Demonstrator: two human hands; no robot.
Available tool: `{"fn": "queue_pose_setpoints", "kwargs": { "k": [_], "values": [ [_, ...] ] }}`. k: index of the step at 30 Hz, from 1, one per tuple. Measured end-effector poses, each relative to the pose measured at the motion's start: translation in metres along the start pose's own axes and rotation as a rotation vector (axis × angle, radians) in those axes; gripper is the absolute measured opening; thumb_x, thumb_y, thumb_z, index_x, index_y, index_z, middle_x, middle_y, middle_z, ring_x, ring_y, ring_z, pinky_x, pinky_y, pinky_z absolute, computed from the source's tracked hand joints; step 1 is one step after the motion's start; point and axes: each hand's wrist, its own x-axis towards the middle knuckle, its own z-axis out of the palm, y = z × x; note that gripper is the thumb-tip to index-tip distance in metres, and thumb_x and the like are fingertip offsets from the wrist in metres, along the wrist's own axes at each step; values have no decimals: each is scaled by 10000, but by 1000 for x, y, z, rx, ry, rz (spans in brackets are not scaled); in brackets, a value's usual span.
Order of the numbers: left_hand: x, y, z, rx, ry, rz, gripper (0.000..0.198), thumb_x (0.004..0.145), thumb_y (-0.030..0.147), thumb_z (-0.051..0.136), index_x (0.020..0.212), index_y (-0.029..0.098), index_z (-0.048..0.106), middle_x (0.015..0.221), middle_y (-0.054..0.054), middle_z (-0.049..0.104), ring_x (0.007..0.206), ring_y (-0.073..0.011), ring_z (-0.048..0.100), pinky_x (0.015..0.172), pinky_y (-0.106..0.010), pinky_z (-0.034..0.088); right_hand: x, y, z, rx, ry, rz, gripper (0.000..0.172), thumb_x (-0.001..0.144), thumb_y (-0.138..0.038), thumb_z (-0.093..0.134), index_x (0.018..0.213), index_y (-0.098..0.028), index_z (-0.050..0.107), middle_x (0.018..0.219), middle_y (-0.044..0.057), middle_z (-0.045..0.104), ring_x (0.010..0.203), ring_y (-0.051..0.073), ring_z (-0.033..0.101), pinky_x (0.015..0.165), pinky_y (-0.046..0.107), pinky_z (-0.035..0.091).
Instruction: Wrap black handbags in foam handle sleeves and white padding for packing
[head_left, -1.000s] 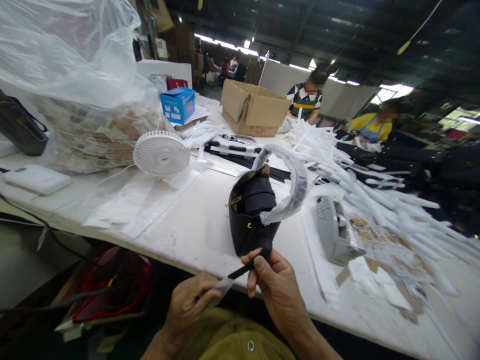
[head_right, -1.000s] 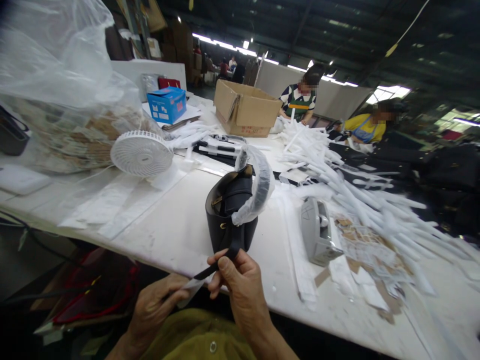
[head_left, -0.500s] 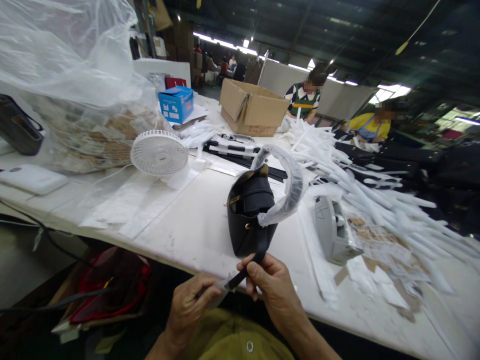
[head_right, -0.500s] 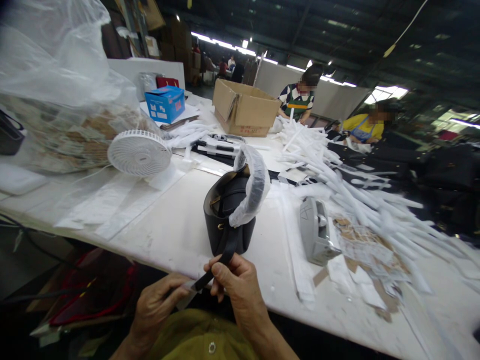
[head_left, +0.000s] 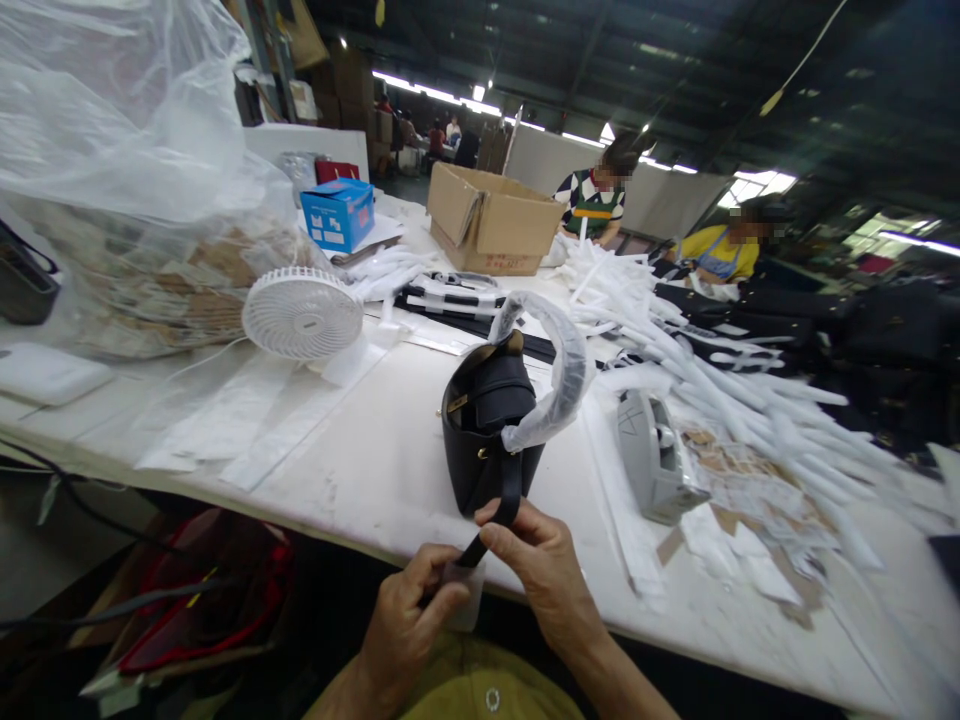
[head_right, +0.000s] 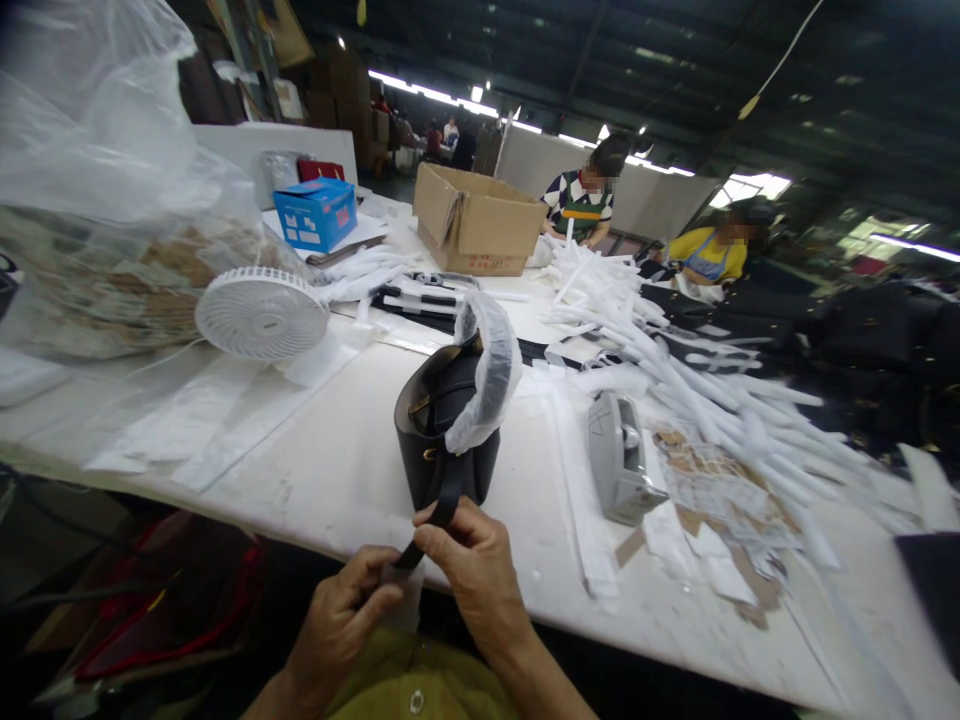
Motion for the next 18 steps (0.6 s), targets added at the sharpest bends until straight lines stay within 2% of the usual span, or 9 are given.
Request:
{"fn": "queue_pose_setpoints", "kwargs": {
  "k": [3, 8, 12, 15, 18],
  "values": [
    [2, 7, 0, 23, 2, 17, 283, 917, 405, 459, 860, 208, 654, 683, 17, 661, 595, -128, 611, 567, -193, 451, 1, 1, -3, -27, -38, -10, 159, 766, -345, 738, 847, -210, 758, 850, 10, 664, 827, 174, 573, 782, 267, 433],
    [11, 11, 7, 59, -10, -28, 369, 953, 459, 369, 778, 204, 570, 637, 21, 561, 563, -132, 545, 548, -221, 421, 2, 4, -4, -31, -75, 15, 195, 762, -364, 742, 851, -191, 750, 847, 24, 682, 839, 191, 593, 801, 286, 449],
    [24, 15, 20, 81, -33, -70, 353, 968, 475, 315, 805, 222, 499, 672, -1, 607, 603, -156, 592, 576, -247, 436, 3, 7, -10, -51, -63, 37, 333, 800, -468, 689, 965, -182, 737, 910, 56, 712, 881, 217, 615, 823, 315, 469],
    [37, 26, 29, 52, -72, -72, 317, 982, 455, 263, 850, 236, 452, 706, -21, 665, 642, -169, 651, 603, -256, 456, 3, 8, -22, -33, -6, 46, 465, 831, -559, 620, 1081, -175, 702, 968, 81, 719, 909, 231, 625, 838, 341, 482],
    [54, 40, 34, 127, -13, 5, 272, 979, 415, 261, 849, 247, 431, 677, -11, 650, 620, -178, 655, 576, -260, 437, 2, 9, -38, 4, 113, 49, 516, 844, -604, 579, 1078, -159, 697, 1005, 107, 719, 939, 247, 634, 859, 367, 483]
  ]
}}
